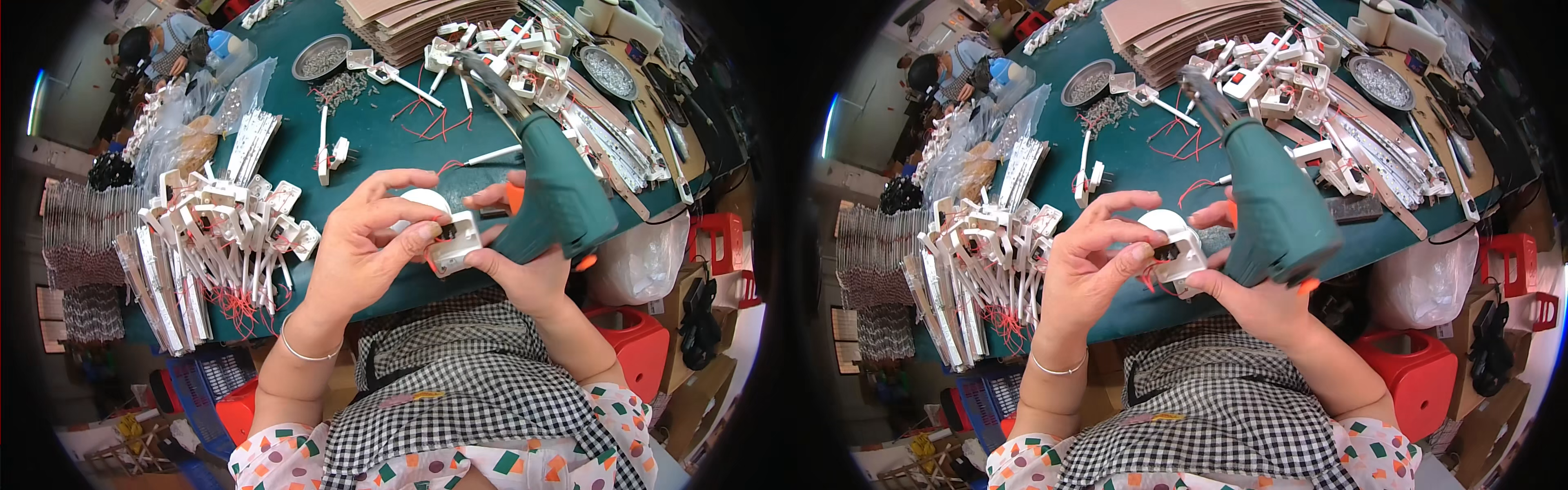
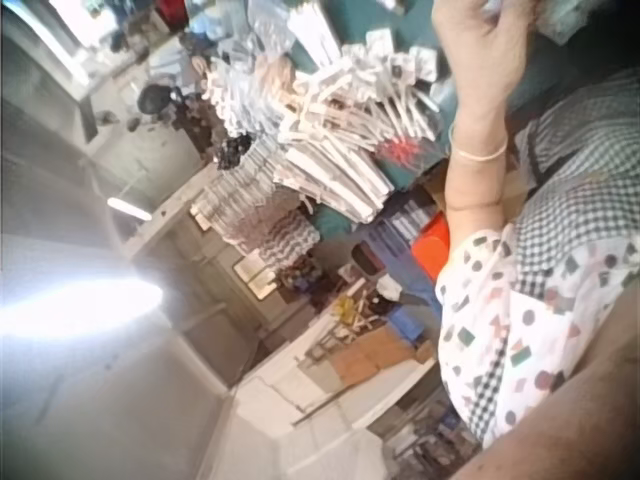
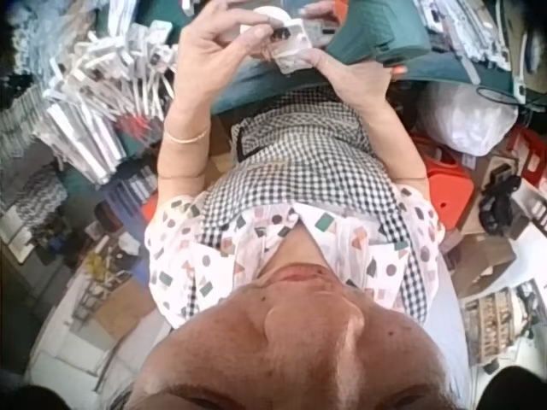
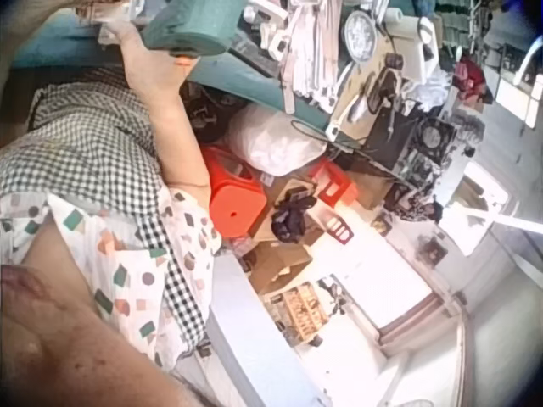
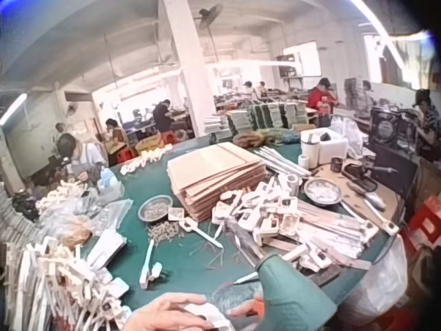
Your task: The person assembles electrical components for light fixtures by hand, joining electrical wiring and white sleeving to plastic fixture housings. The components are secured using a hot glue gun and a soldering iron.
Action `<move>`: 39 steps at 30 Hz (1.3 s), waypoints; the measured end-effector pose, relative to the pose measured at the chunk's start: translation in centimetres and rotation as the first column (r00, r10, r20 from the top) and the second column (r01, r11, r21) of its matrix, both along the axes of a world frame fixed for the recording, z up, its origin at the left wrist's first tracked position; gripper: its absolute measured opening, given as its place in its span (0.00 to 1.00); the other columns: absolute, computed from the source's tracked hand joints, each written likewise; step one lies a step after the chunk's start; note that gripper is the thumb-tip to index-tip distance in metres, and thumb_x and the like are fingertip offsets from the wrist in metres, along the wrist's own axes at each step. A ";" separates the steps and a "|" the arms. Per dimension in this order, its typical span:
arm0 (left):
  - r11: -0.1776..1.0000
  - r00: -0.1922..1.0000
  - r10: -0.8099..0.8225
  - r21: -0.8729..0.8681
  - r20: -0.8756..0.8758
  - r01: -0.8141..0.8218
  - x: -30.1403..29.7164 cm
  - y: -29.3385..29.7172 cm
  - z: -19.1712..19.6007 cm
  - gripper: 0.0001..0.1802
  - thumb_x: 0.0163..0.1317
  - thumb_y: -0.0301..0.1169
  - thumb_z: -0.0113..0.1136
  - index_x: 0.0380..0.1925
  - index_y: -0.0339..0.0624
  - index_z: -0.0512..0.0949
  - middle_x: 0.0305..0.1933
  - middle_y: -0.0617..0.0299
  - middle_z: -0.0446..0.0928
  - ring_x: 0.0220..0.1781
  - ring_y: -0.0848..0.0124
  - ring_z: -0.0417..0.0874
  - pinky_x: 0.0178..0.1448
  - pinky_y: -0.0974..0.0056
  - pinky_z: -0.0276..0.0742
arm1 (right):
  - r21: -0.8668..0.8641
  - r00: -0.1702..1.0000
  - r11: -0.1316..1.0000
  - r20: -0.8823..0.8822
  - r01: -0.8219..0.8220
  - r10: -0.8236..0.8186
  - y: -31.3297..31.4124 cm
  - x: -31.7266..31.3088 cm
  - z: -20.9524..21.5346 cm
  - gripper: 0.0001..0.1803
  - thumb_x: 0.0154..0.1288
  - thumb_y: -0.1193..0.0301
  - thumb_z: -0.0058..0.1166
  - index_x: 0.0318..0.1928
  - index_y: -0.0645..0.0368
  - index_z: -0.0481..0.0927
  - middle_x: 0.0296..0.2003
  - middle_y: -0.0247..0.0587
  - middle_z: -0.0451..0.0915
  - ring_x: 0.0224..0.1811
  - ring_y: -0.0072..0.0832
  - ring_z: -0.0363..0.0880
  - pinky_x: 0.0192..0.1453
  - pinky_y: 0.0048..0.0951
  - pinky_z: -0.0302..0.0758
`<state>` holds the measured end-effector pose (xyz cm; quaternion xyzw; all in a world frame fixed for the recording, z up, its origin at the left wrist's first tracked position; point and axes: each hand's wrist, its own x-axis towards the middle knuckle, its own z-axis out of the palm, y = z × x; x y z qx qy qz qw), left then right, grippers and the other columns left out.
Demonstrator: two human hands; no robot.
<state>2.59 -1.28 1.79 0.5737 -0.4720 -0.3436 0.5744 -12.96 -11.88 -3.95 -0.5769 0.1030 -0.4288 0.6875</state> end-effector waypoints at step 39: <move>0.957 0.969 0.241 -0.151 -0.056 -0.247 -3.9 3.6 3.3 0.07 0.68 0.26 0.50 0.33 0.32 0.73 0.34 0.48 0.79 0.27 0.73 0.75 0.30 0.71 0.72 | -0.233 0.974 0.972 -0.208 0.039 -0.089 2.9 -1.2 0.1 0.31 0.51 0.84 0.65 0.48 0.57 0.58 0.44 0.43 0.70 0.46 0.27 0.75 0.49 0.26 0.77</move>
